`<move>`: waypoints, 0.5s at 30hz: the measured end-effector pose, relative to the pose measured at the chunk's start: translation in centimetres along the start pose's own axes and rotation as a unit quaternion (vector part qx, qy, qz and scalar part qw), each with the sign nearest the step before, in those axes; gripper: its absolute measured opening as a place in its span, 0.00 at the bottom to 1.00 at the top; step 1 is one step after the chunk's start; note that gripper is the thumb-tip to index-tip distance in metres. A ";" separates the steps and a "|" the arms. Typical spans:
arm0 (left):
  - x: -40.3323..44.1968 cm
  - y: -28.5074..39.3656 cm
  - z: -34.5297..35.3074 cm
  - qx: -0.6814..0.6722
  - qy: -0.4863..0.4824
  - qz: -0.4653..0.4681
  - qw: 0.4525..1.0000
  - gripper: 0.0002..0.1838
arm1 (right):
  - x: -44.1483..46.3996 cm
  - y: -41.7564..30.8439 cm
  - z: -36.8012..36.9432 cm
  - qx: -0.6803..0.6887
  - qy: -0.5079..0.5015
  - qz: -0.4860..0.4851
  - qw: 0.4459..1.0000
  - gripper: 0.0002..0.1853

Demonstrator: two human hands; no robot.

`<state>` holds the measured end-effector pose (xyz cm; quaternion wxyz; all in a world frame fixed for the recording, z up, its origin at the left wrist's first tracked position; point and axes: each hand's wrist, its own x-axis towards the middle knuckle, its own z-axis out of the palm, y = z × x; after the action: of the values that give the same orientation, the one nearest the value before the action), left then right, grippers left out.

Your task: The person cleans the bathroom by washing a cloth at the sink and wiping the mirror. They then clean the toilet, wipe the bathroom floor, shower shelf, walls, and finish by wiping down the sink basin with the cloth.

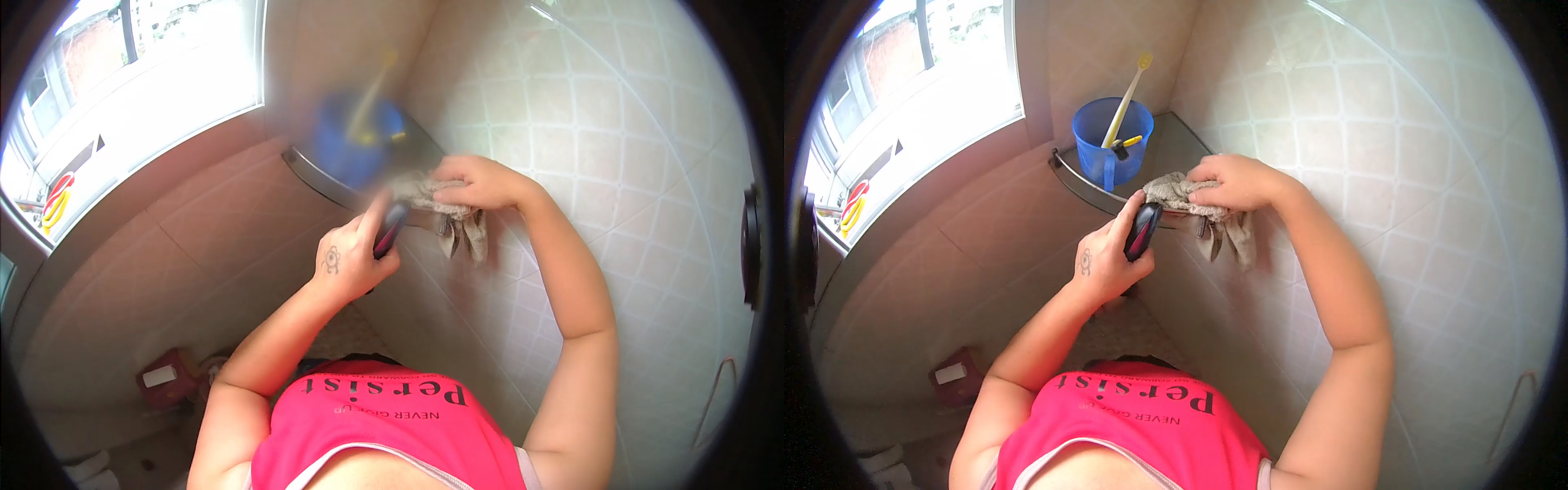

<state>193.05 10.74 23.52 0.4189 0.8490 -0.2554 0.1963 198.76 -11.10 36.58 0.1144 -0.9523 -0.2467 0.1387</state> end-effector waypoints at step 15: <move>0.1 -0.2 -0.3 -0.014 0.001 0.022 1.000 0.42 | -2.9 -2.0 15.0 -0.044 0.594 0.136 0.792 0.26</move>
<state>193.21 11.02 23.59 0.4267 0.8371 -0.2759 0.2026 190.64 -8.61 23.76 0.1766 -0.8748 -0.0039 -0.4511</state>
